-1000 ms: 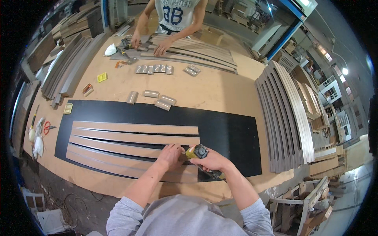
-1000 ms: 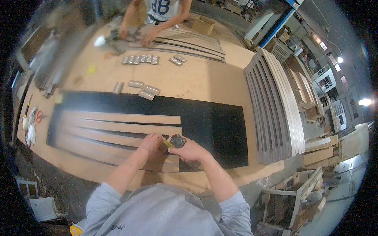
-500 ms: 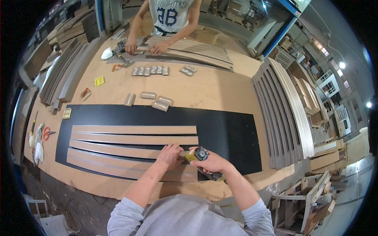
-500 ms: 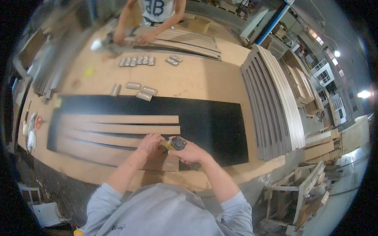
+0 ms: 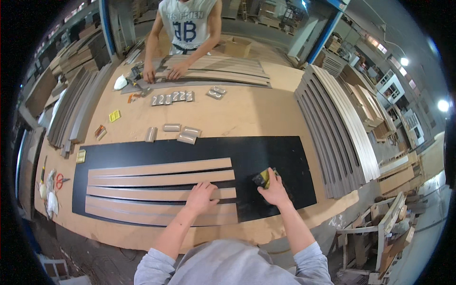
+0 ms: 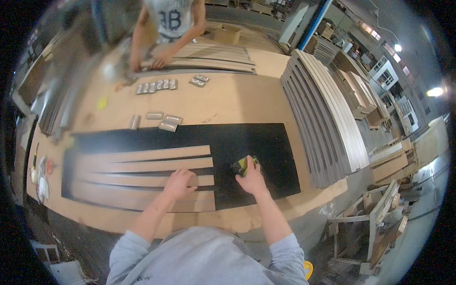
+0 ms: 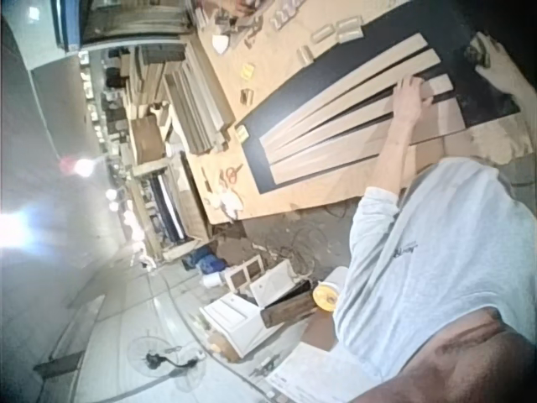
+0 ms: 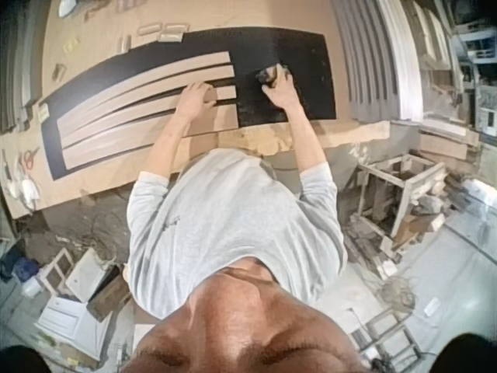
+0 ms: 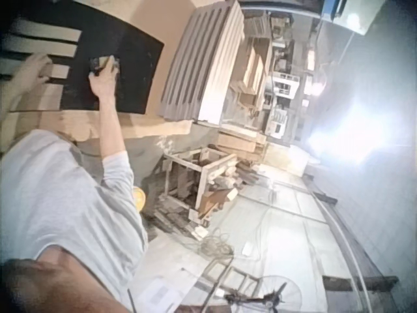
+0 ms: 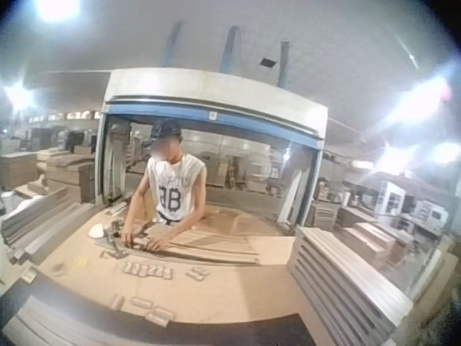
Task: Assembling long wooden strips onto a base using blocks and a pneumatic nail gun.
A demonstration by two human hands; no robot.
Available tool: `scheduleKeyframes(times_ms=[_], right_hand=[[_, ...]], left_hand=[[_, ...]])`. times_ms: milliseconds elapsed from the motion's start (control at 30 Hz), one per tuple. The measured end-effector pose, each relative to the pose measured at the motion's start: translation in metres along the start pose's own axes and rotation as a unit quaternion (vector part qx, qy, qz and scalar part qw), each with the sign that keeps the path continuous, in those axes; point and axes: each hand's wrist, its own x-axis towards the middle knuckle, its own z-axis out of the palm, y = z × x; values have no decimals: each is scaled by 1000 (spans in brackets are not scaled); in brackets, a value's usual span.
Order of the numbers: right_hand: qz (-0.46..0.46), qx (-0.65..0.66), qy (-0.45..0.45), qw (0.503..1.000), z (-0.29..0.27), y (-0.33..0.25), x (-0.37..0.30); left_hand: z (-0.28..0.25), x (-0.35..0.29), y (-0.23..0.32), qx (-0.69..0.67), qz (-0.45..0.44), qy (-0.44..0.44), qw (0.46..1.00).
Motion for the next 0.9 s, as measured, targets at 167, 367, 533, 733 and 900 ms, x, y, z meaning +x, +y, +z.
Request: scheduleKeyframes(times_ms=[167, 367, 533, 733, 900], right_hand=[[-56, -6, 55, 997, 27, 35, -19], [-63, -55, 161, 983, 44, 32, -35], [-54, -53, 196, 978, 46, 30, -31], [-50, -51, 227, 971, 44, 31, -35], [-59, -22, 238, 969, 53, 33, -38]], left_hand=[[9, -8, -3, 8, 20, 27, 999], [10, -1, 6, 81, 75, 125, 986], [13, 12, 10, 76, 70, 146, 984], [27, 12, 4, 80, 79, 189, 976], [38, 5, -13, 81, 40, 172, 981]])
